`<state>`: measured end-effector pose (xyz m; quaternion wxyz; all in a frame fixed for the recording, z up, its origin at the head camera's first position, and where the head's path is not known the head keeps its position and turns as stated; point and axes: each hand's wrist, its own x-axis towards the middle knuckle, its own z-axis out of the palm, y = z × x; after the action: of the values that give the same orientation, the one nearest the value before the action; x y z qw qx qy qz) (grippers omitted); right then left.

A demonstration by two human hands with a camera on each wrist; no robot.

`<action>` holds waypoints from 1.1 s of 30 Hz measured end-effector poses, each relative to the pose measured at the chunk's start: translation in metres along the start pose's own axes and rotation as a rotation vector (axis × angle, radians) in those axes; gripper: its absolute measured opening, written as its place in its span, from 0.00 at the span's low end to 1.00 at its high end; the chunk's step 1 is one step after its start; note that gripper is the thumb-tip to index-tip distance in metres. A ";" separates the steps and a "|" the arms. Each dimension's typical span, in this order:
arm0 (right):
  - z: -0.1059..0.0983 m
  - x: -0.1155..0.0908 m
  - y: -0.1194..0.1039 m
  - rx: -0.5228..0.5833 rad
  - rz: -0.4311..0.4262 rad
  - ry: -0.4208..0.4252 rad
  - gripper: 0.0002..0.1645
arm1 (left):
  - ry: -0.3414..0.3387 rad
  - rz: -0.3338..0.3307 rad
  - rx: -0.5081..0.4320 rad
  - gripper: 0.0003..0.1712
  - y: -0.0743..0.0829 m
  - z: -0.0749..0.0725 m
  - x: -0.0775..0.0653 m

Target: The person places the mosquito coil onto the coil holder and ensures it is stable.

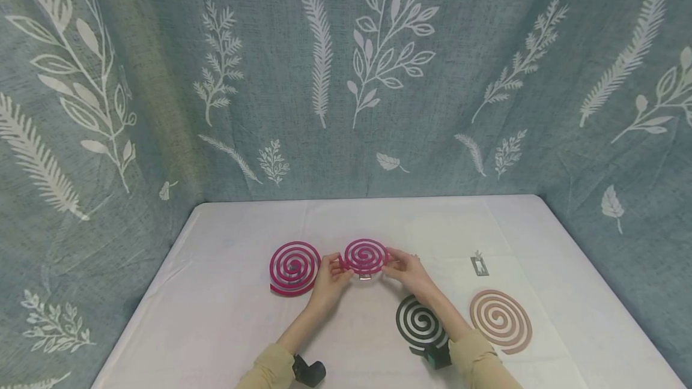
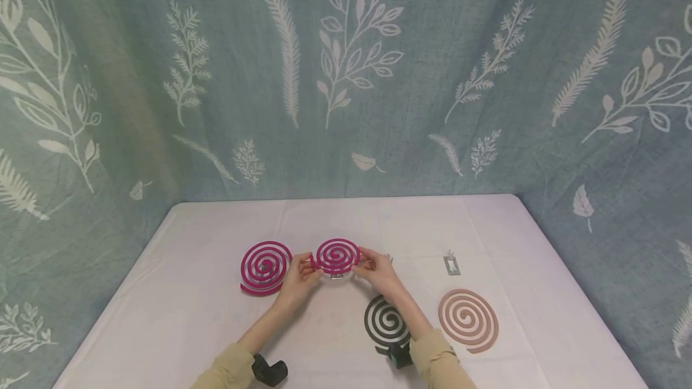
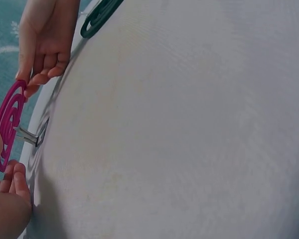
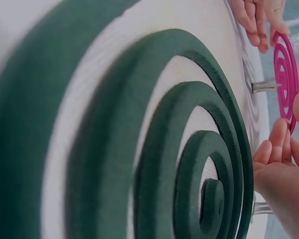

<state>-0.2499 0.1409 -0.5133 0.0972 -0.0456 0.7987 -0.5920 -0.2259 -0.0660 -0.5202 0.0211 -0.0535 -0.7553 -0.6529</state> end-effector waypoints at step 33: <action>-0.001 0.000 0.007 0.017 -0.013 -0.014 0.34 | -0.031 -0.036 0.019 0.30 -0.003 -0.001 -0.002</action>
<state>-0.2501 0.1433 -0.5194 0.0994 -0.0541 0.7926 -0.5992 -0.2243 -0.0671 -0.5231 -0.0017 -0.0498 -0.7625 -0.6451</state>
